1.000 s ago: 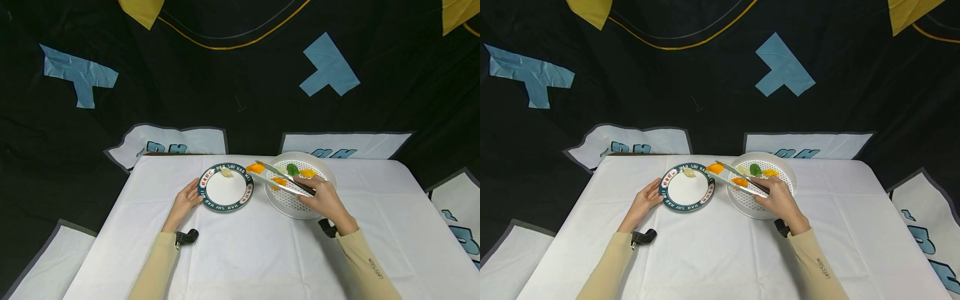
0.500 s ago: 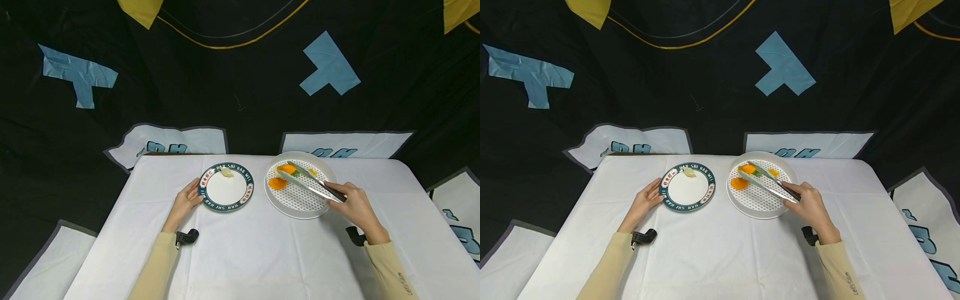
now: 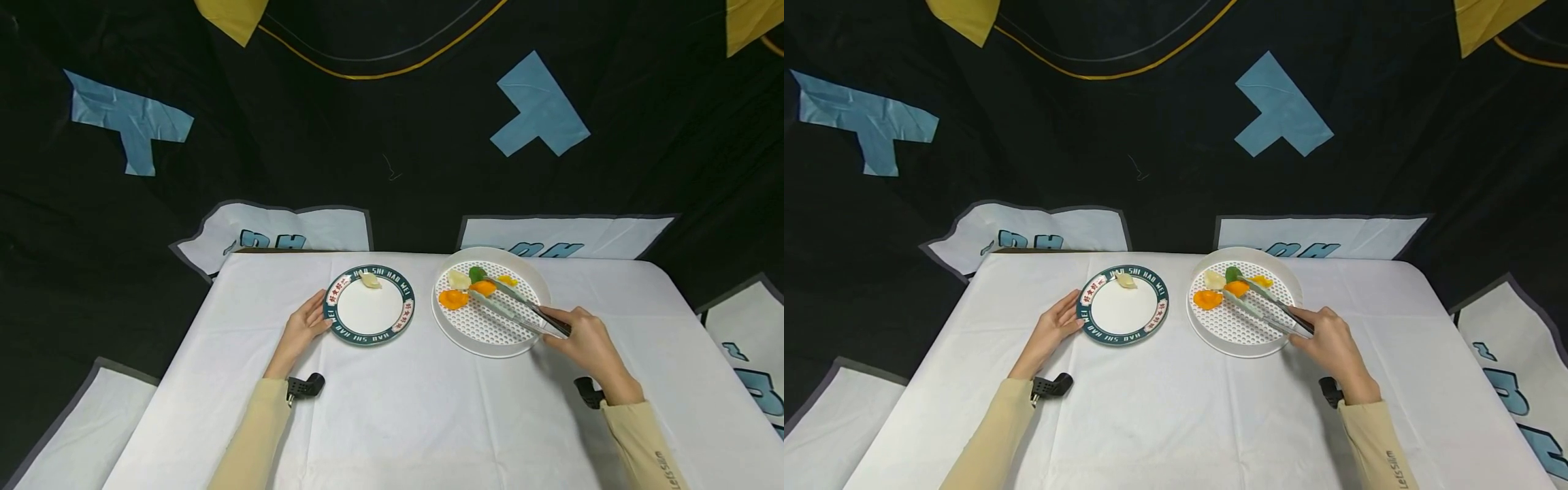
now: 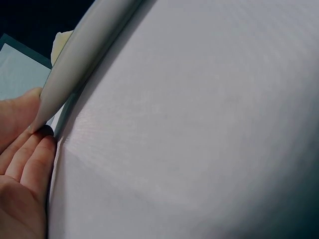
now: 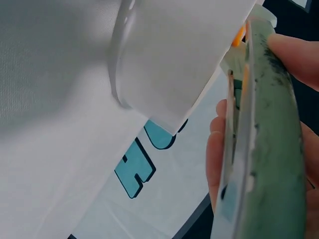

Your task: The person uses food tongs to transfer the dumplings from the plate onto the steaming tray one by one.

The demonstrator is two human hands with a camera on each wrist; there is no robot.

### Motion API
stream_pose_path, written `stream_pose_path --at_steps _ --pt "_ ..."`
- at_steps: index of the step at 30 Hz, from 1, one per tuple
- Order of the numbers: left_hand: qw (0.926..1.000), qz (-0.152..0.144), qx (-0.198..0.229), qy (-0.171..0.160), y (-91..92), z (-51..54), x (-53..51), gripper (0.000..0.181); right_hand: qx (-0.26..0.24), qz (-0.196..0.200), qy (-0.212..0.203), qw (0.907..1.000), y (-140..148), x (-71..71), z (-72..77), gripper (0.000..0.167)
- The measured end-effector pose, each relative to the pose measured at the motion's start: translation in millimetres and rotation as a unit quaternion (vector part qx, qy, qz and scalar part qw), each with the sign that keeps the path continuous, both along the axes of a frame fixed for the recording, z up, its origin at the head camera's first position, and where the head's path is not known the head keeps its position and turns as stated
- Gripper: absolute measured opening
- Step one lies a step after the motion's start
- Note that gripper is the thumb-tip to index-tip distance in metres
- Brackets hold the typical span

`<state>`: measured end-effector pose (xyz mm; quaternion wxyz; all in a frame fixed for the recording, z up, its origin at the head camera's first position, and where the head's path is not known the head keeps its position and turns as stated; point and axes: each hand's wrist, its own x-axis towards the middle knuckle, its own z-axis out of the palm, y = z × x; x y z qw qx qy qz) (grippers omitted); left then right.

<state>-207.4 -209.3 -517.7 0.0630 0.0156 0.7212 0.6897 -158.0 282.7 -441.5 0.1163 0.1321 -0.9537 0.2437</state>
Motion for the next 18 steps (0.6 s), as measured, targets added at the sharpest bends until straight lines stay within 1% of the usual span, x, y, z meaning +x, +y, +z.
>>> stream_pose_path --at_steps 3,5,11,14,18 --pt "1.0000 -0.001 0.002 0.001 0.2 0.1 -0.1 0.070 0.002 -0.001 -0.012 0.9999 -0.7 0.4 0.5 0.046" --pt "1.0000 -0.002 0.001 0.000 0.1 -0.4 -0.4 0.071 0.003 -0.003 -0.012 0.9999 -0.9 0.5 0.5 0.047" --pt "1.0000 -0.002 -0.004 0.004 -0.5 -1.7 -0.9 0.070 -0.001 -0.007 0.021 0.9998 -3.7 -0.7 0.9 0.048" --pt "1.0000 -0.004 0.000 0.008 -0.9 -2.1 -0.9 0.070 -0.012 -0.009 0.022 0.9996 -10.6 -1.1 4.5 0.050" --pt "0.9999 -0.006 0.002 0.009 -1.3 -2.5 -1.2 0.070 -0.033 -0.005 0.007 0.9994 -27.7 -2.7 11.3 0.053"
